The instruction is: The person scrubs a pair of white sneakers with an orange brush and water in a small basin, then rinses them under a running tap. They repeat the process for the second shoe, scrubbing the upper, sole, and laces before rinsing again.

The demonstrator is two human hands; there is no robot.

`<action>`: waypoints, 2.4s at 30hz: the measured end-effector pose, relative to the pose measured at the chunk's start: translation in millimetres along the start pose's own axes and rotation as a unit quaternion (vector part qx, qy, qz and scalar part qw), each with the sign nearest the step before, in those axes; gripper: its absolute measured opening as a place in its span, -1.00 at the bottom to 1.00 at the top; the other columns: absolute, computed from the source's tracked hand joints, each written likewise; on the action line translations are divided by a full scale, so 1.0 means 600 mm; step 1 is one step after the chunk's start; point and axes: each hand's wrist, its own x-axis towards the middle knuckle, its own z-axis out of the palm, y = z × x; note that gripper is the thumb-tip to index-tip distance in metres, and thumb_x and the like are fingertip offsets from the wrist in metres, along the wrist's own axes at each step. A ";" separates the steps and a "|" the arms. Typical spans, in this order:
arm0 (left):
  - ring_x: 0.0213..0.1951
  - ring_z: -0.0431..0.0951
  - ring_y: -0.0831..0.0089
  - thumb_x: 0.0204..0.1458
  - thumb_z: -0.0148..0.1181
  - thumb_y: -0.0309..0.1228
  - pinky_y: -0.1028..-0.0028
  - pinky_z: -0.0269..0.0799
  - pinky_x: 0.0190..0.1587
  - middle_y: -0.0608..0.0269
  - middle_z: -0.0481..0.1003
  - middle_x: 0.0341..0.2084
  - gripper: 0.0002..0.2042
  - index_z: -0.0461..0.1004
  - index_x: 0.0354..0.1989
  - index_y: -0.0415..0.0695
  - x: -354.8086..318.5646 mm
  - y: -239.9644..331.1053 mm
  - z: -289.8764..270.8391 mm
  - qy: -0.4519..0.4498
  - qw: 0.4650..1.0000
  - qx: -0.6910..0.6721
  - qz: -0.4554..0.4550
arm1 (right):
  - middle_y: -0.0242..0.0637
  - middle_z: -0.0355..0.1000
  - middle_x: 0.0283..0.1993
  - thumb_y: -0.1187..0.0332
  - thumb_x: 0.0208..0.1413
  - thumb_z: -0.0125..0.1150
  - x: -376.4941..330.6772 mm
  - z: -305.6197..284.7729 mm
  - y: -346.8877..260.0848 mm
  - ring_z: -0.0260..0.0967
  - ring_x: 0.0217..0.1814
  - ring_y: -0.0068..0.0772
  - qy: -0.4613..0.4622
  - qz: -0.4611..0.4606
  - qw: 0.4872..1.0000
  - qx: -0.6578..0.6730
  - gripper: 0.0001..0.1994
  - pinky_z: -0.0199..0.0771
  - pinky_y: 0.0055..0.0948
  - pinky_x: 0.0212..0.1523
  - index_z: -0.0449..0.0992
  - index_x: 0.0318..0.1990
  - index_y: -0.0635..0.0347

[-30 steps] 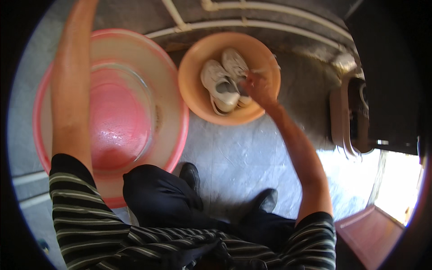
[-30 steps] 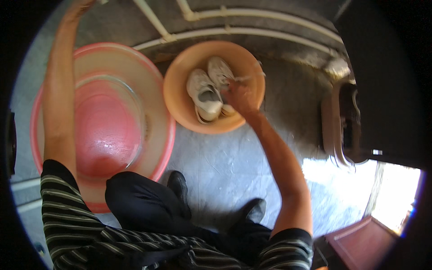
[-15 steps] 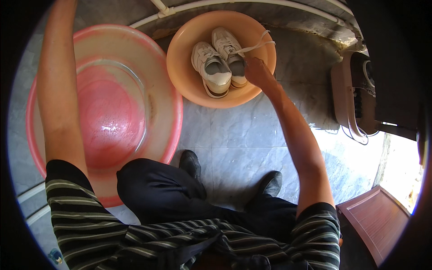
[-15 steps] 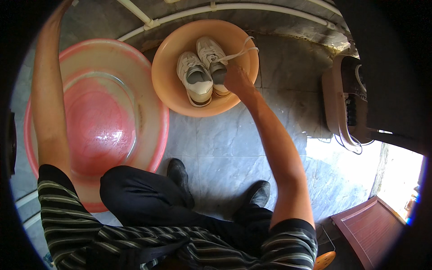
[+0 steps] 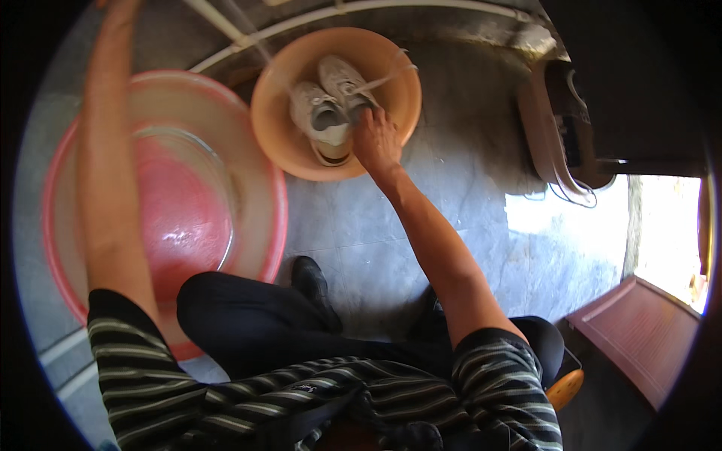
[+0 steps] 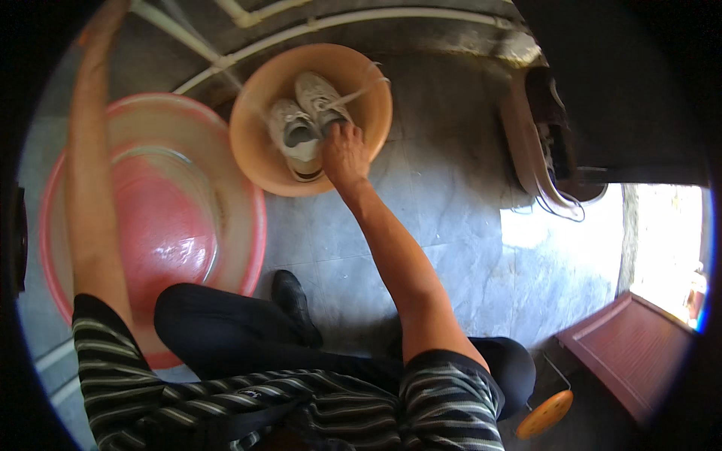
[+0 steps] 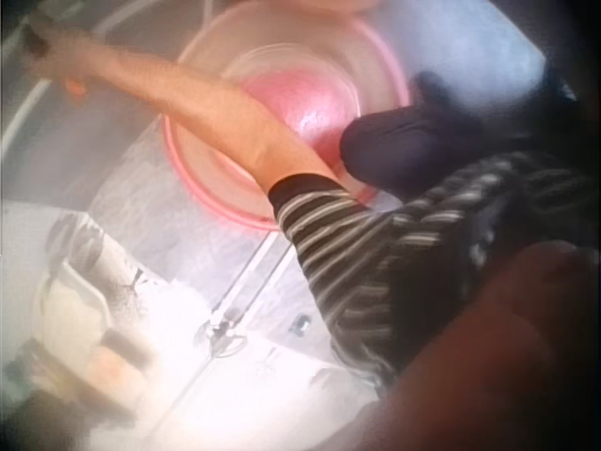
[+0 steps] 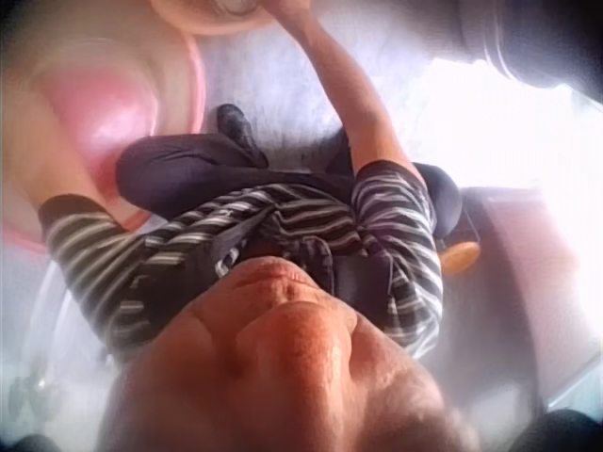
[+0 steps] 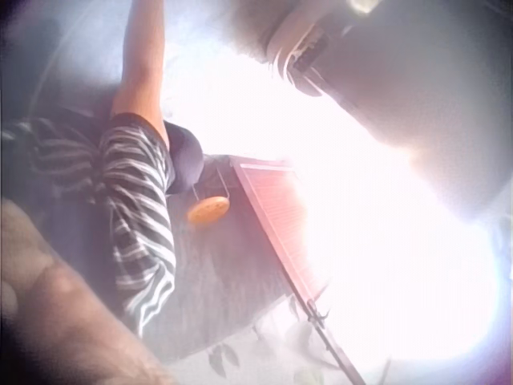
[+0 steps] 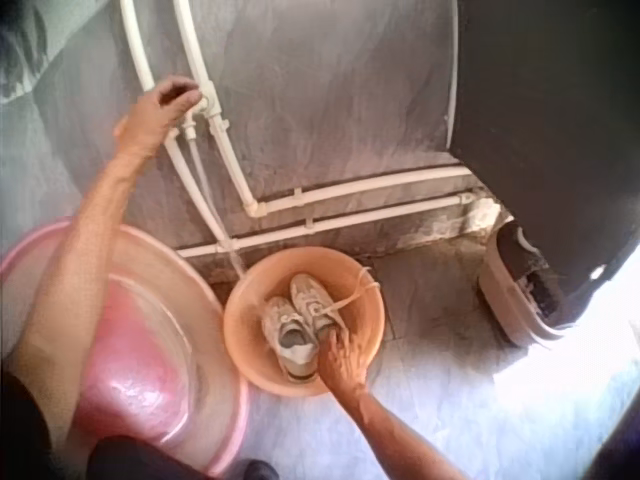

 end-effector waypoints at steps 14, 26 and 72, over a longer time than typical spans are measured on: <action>-0.31 0.61 0.36 0.08 0.11 -0.52 0.32 0.51 -0.21 0.22 0.63 -0.40 -0.84 0.62 -0.25 -0.08 -0.346 0.005 0.210 -0.173 0.973 -0.029 -0.151 | -0.28 0.50 -0.36 0.26 0.13 0.21 -0.141 -0.057 -0.059 0.43 -0.14 -0.19 -0.029 -0.144 0.988 0.047 -0.79 0.30 -0.10 0.03 0.59 -0.49 0.11; 0.40 0.21 0.03 -0.03 0.14 -0.64 0.16 0.22 0.39 0.03 0.19 0.38 -0.50 0.47 0.18 -0.14 -0.556 0.048 0.219 -0.531 0.826 0.119 0.149 | -0.29 0.44 -0.08 0.17 0.07 0.30 -0.151 -0.078 -0.028 0.37 0.08 -0.23 -0.118 -0.278 0.953 0.033 -0.79 0.34 -0.09 0.09 0.58 -0.26 0.07; 0.22 0.42 -0.01 -0.22 0.55 -0.21 0.15 0.40 0.23 -0.09 0.28 0.30 -0.50 0.68 -0.04 -0.09 -0.597 0.232 0.225 -0.759 0.633 0.090 0.120 | 0.03 0.59 -0.47 0.12 0.18 0.10 -0.008 -0.184 0.023 0.63 -0.44 -0.10 -0.521 -0.007 0.850 -0.074 -0.58 0.64 -0.17 -0.24 0.66 -0.43 0.35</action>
